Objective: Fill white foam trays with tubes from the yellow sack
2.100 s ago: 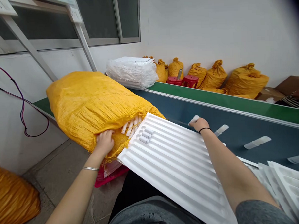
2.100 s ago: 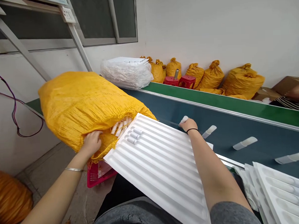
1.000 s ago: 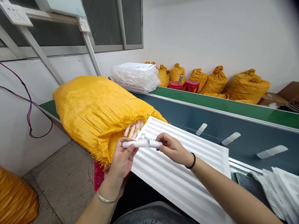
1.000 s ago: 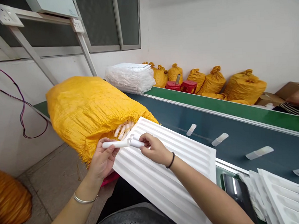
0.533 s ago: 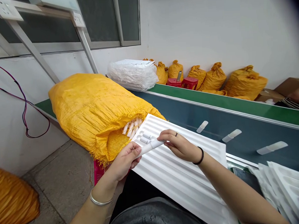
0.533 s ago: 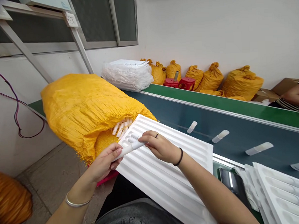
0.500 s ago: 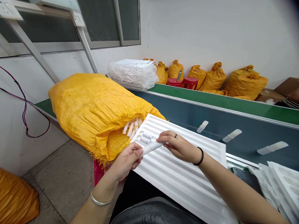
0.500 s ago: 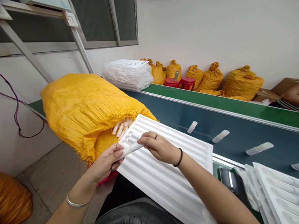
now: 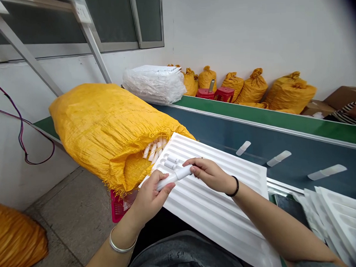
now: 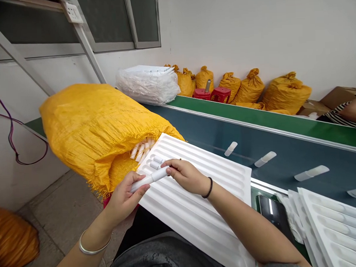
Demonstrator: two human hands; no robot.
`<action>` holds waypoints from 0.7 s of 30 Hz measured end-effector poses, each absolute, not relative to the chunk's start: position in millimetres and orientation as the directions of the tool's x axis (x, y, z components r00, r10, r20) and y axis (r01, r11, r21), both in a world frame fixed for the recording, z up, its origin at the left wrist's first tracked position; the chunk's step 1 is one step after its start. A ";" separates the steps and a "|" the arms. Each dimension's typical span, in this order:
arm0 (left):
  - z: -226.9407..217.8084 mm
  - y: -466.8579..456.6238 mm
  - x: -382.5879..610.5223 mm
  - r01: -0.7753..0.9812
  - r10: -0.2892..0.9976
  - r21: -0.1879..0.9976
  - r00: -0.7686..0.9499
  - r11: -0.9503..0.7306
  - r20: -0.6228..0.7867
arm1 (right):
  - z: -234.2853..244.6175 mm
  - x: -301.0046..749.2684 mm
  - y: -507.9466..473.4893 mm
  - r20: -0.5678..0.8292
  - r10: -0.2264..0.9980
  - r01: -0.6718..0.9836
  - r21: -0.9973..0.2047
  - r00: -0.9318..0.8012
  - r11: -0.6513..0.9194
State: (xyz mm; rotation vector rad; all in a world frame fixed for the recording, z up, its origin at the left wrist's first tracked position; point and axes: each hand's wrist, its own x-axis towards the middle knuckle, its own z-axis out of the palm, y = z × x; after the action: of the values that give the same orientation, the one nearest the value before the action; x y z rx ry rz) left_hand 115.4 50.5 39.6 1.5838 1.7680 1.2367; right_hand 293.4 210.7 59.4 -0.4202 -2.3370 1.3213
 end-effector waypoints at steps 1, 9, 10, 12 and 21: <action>39.2 50.4 114.9 0.582 0.942 0.808 -0.210 -0.093 0.260 | 59.6 292.2 210.3 0.173 0.468 0.066 -0.890 -0.867 0.452; 37.1 53.3 110.9 0.711 0.914 0.678 -0.129 -0.185 0.385 | 51.0 288.6 214.4 -0.032 0.463 0.141 -0.969 -0.886 0.201; 37.4 54.0 110.7 0.667 0.928 0.731 -0.167 -0.142 0.333 | 50.5 289.5 214.9 0.011 0.444 0.117 -0.958 -0.896 0.261; 38.7 56.0 110.7 0.538 0.944 0.841 -0.244 -0.058 0.221 | 50.6 291.4 214.9 0.173 0.376 0.022 -0.886 -0.911 0.462; 40.9 61.1 121.4 -0.114 0.973 0.987 -0.190 0.112 -0.133 | 57.8 298.2 203.8 0.493 0.137 -0.161 -0.513 -0.859 0.843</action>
State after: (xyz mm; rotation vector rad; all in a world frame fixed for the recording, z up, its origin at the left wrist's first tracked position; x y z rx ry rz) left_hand 121.4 61.1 40.9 0.9414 1.3299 1.3052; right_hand 298.2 203.8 57.8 0.0175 -2.4922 0.7563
